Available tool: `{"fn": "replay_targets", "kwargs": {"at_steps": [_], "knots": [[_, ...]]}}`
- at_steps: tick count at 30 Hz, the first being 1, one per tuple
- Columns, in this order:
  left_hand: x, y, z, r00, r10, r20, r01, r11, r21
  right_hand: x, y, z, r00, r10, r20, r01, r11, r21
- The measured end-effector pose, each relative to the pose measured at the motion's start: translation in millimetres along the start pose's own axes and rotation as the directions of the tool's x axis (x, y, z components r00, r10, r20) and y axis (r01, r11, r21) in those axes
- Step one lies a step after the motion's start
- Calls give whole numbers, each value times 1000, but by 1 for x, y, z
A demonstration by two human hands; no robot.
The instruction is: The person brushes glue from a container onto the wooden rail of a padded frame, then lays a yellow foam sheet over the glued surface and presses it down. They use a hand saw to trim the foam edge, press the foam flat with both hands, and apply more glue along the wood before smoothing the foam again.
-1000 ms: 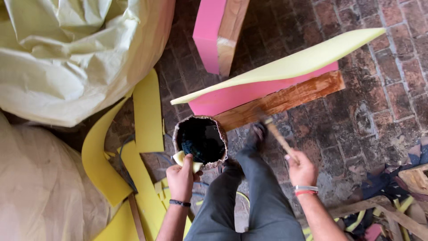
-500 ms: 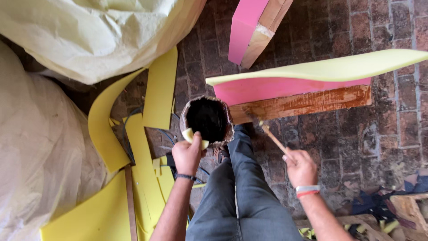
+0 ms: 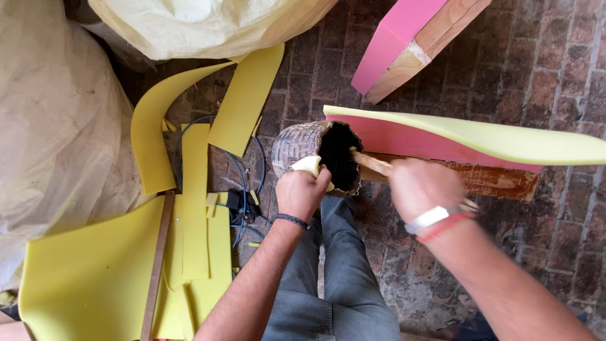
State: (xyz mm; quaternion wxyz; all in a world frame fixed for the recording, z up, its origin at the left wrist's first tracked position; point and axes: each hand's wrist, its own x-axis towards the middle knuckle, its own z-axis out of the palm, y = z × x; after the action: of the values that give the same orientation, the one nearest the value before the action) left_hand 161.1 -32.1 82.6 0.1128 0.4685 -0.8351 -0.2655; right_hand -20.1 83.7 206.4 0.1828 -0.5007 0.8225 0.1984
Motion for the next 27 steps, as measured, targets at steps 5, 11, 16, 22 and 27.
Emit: {"fn": "replay_targets", "kwargs": {"at_steps": [5, 11, 16, 22, 27], "knots": [[14, -2, -5, 998, -49, -35, 48, 999, -22, -5, 45, 15, 996, 64, -69, -39, 949, 312], [33, -10, -13, 977, -211, 21, 211, 961, -176, -46, 83, 108, 877, 328, 350, -462, 379, 802], [35, -17, -16, 938, -336, 89, 347, 904, -251, -55, 48, 193, 833, 441, 334, -423, 119, 898], [21, -34, -23, 881, -454, 135, 460, 751, -475, -7, 22, 221, 842, 414, -347, 11, 629, 777], [13, -43, -37, 870, -478, 121, 465, 713, -525, 18, 35, 205, 893, 336, -299, -37, 717, 696]]}}
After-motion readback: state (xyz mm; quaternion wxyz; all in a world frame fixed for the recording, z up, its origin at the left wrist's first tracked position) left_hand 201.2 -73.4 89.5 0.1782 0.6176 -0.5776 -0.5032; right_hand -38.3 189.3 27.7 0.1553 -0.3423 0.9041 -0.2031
